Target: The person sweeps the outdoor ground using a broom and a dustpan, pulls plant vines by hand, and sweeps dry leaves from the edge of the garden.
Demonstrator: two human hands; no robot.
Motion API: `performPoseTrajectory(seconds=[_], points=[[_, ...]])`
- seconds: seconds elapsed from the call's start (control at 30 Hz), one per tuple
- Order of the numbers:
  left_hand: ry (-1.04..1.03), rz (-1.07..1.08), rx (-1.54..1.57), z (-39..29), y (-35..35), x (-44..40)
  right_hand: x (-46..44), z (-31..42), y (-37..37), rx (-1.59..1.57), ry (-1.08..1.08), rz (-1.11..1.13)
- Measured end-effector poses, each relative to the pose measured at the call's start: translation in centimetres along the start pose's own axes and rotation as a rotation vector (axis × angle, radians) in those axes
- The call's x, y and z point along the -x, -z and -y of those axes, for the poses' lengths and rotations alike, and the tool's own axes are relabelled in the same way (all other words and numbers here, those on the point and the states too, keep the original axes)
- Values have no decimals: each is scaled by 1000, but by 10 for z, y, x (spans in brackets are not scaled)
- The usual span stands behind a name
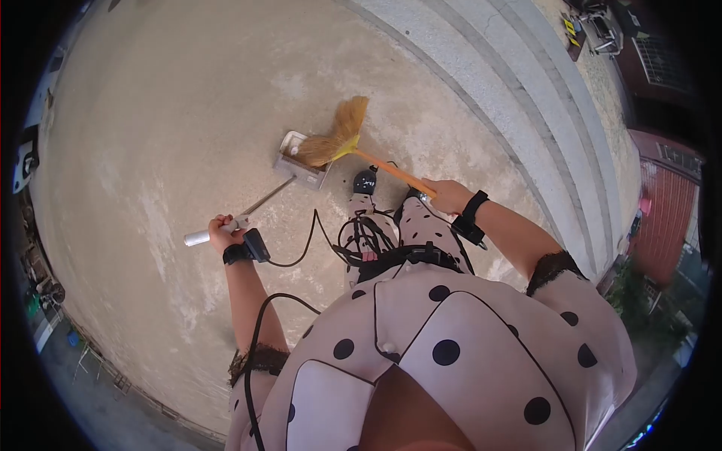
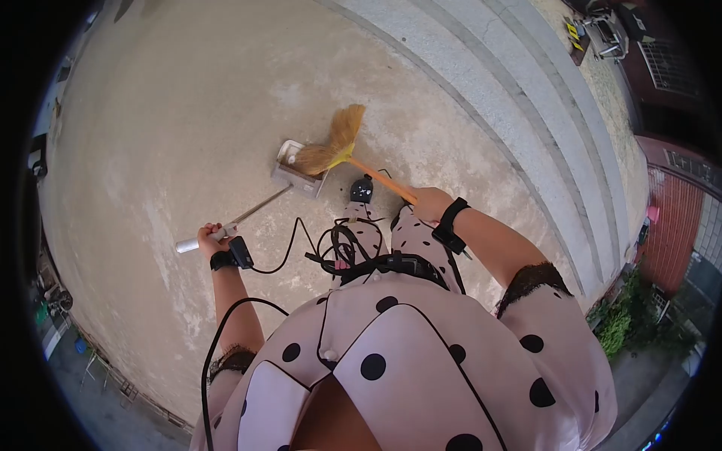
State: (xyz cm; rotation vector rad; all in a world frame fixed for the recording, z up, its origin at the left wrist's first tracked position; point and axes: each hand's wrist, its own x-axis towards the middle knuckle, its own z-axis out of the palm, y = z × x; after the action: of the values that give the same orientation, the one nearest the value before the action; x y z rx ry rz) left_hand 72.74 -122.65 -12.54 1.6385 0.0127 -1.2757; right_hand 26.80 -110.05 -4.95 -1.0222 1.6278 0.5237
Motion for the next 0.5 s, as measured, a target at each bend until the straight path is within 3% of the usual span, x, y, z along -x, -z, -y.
performPoseTrajectory(seconds=[0.07,0.2,0.33,0.5], points=[[-17,21,-71,0,4,-2,35,-38,-21,-299,4,-30],[-32,23,-72,5,8,-4,106,-89,-80,-744,-183,-71],[-57,32,-201,4,2,8,117,-131,-131,-1189,-257,-224],[-91,21,-145,11,-11,35,68,-189,-127,-1274,-348,-471]])
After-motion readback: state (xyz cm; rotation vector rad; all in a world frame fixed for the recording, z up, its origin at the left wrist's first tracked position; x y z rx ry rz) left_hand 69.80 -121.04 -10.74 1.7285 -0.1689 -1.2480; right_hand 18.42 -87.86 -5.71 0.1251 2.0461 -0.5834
